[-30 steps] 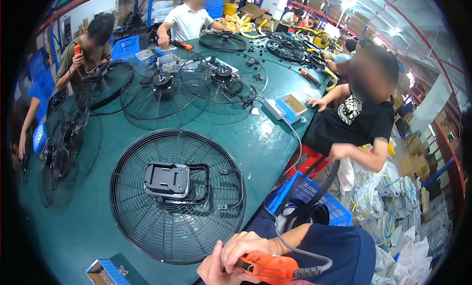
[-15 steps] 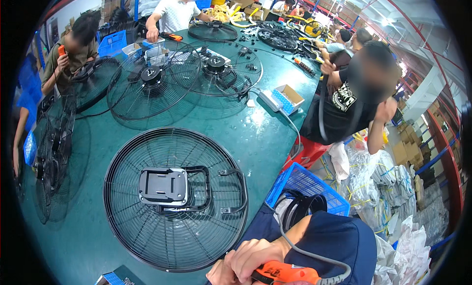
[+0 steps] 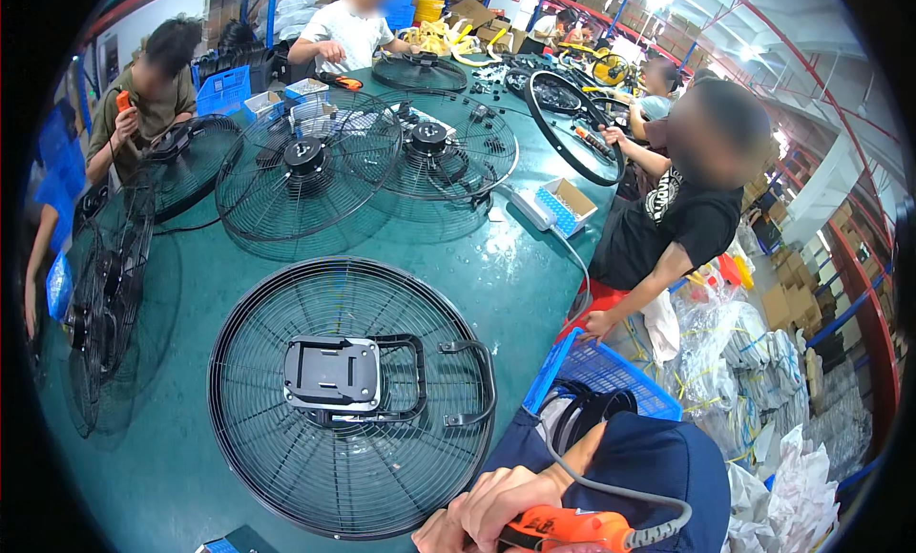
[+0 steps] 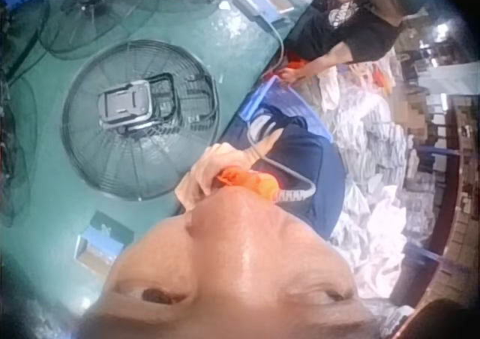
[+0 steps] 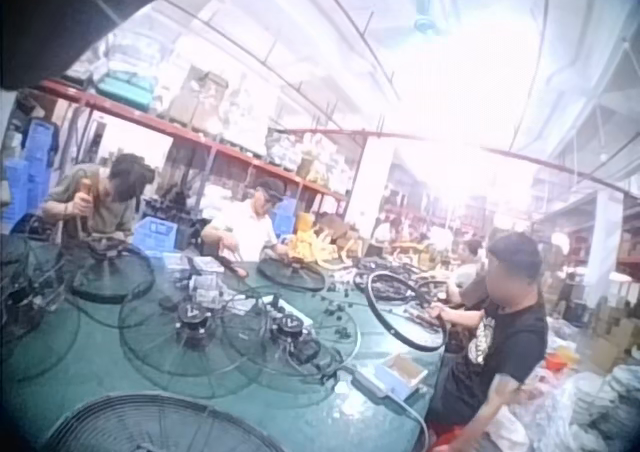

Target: Assemble the front and back guards of an industrial fan using an electric screwdriver.

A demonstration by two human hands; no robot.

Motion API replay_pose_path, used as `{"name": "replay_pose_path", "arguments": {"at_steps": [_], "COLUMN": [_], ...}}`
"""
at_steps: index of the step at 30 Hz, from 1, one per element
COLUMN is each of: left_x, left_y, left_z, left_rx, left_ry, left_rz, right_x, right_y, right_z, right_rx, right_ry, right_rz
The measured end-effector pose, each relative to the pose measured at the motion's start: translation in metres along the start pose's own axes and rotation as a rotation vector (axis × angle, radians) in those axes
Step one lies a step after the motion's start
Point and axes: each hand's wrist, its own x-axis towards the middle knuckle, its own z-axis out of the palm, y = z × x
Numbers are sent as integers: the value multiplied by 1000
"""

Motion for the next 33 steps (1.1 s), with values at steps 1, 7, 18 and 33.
{"name": "replay_pose_path", "arguments": {"at_steps": [1, 7, 18, 33], "left_x": [0, -1, -2, -13], "left_y": [-1, -5, -12, -12], "left_z": [0, 0, 0, 7], "left_rx": [8, 20, 36, 113], "left_ry": [4, 11, 30, 125], "left_rz": [-1, -3, 4, 6], "right_x": [0, 3, 9, 7], "right_y": [1, 2, 5, 3], "right_z": [-1, -3, -8, -6], "right_rx": [6, 49, 117, 91], "right_ry": [-2, -1, 7, -8], "right_rz": [1, -5, -10, 7]}}
